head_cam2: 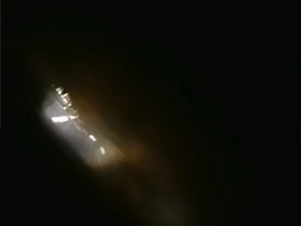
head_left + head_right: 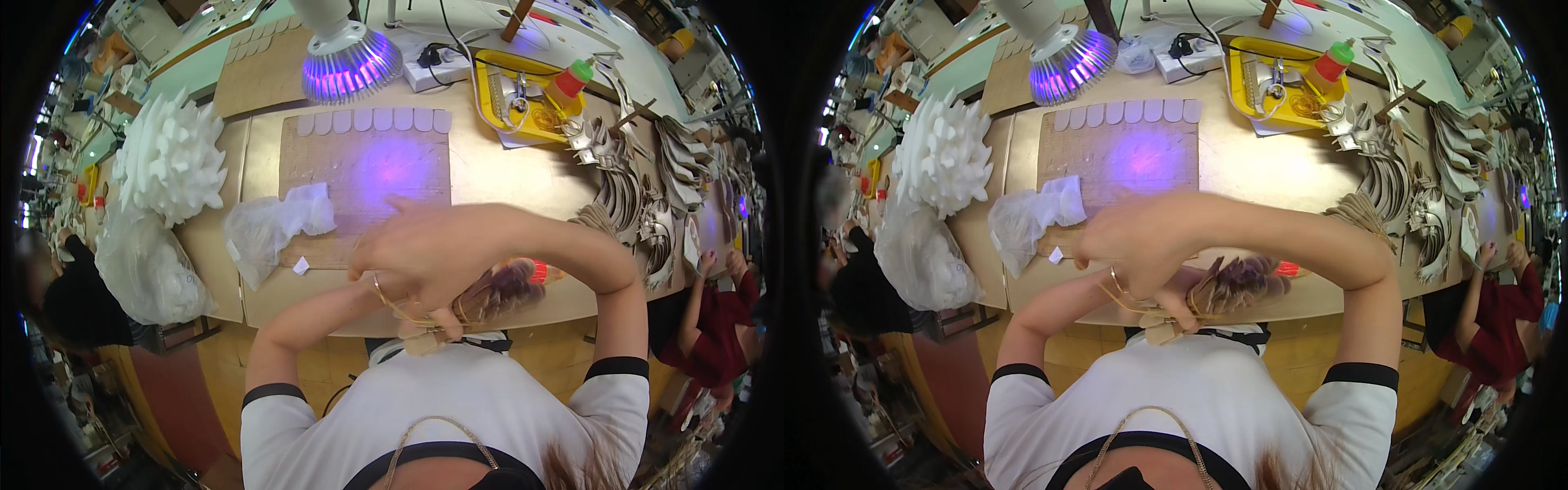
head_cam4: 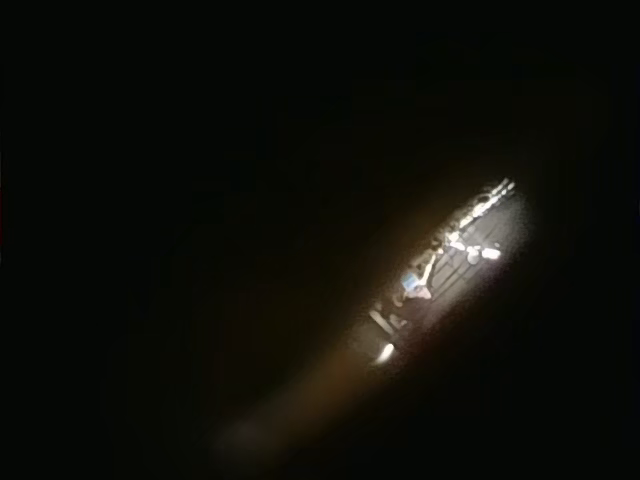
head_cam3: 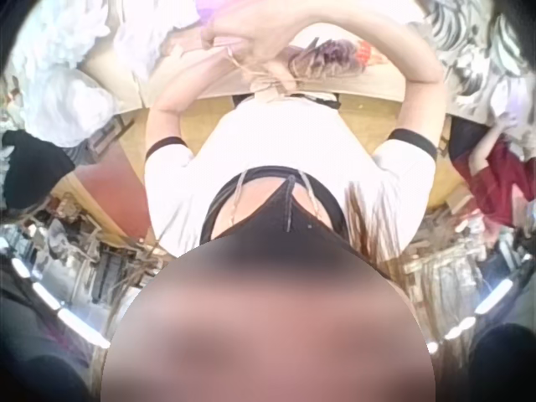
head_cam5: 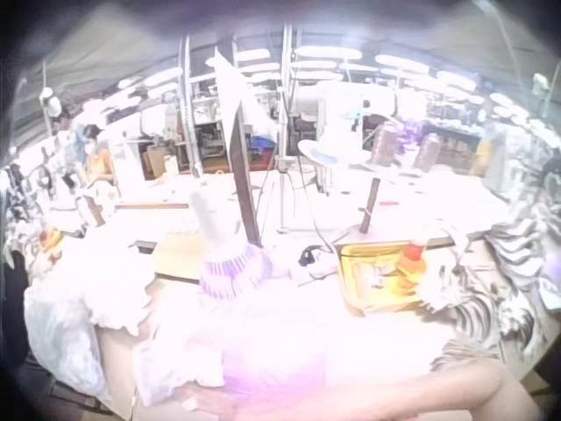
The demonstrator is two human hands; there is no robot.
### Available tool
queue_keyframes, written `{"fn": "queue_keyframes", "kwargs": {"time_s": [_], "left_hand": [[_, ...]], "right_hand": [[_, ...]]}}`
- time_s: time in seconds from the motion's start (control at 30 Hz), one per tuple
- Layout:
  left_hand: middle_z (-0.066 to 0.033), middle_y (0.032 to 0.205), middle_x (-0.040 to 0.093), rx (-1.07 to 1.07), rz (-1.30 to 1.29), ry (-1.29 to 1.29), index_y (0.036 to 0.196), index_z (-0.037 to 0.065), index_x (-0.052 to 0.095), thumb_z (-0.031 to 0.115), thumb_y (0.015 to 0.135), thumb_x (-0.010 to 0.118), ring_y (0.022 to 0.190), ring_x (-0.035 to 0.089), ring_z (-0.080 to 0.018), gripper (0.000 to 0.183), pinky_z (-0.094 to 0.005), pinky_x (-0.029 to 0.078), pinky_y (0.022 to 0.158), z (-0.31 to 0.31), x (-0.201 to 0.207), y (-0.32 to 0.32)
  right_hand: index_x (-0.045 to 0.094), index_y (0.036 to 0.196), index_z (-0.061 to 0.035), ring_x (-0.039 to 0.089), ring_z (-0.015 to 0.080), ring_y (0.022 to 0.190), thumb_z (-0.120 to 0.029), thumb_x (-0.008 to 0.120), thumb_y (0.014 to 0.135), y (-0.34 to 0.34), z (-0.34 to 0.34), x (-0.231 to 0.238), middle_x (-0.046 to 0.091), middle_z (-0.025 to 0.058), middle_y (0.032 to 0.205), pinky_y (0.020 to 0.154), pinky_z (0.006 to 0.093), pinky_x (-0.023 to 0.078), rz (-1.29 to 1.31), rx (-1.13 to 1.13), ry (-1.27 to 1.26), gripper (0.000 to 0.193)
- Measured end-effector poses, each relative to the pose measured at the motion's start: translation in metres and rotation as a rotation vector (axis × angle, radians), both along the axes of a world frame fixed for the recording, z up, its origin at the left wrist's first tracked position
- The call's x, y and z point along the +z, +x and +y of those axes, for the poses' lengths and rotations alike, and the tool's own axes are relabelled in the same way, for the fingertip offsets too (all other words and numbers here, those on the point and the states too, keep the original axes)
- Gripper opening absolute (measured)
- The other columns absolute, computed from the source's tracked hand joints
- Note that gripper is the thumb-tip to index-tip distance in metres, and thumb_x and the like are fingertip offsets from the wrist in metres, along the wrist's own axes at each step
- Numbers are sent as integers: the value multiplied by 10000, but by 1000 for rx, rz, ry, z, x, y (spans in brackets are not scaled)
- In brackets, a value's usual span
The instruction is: The person applies glue to flat wooden pieces and stacks them into bundles. They repeatedly pick up pieces, apply adhesive, and align them into neat stacks, then secure the bundles with rubber bands.
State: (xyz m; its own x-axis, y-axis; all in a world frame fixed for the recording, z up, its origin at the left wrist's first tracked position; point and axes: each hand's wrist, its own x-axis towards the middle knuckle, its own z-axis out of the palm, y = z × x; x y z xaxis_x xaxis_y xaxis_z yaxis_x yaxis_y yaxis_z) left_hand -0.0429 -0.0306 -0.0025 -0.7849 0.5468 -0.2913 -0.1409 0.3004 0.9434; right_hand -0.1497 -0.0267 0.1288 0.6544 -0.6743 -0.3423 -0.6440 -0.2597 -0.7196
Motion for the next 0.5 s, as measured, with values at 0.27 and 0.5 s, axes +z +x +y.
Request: {"fn": "queue_keyframes", "kwargs": {"time_s": [0.27,0.5], "left_hand": [[-109,1071,577,-97,643,-34,1251,10,437,244,621,788,1035,541,-232,758,-411,443,884,-37,10,7],[-195,1213,500,576,269,731,1349,0,372,283,553,817,1110,525,-269,956,-435,465,927,-66,32,65]], "right_hand": [[628,1085,-44,569,305,1069,-399,667,778,-44,-21,-63,630,157,1060,961,463,382,119,-255,-222,471],[690,828,-32,599,286,765,-396,607,877,-157,31,-105,658,128,821,692,379,468,120,-638,-454,377]]}}
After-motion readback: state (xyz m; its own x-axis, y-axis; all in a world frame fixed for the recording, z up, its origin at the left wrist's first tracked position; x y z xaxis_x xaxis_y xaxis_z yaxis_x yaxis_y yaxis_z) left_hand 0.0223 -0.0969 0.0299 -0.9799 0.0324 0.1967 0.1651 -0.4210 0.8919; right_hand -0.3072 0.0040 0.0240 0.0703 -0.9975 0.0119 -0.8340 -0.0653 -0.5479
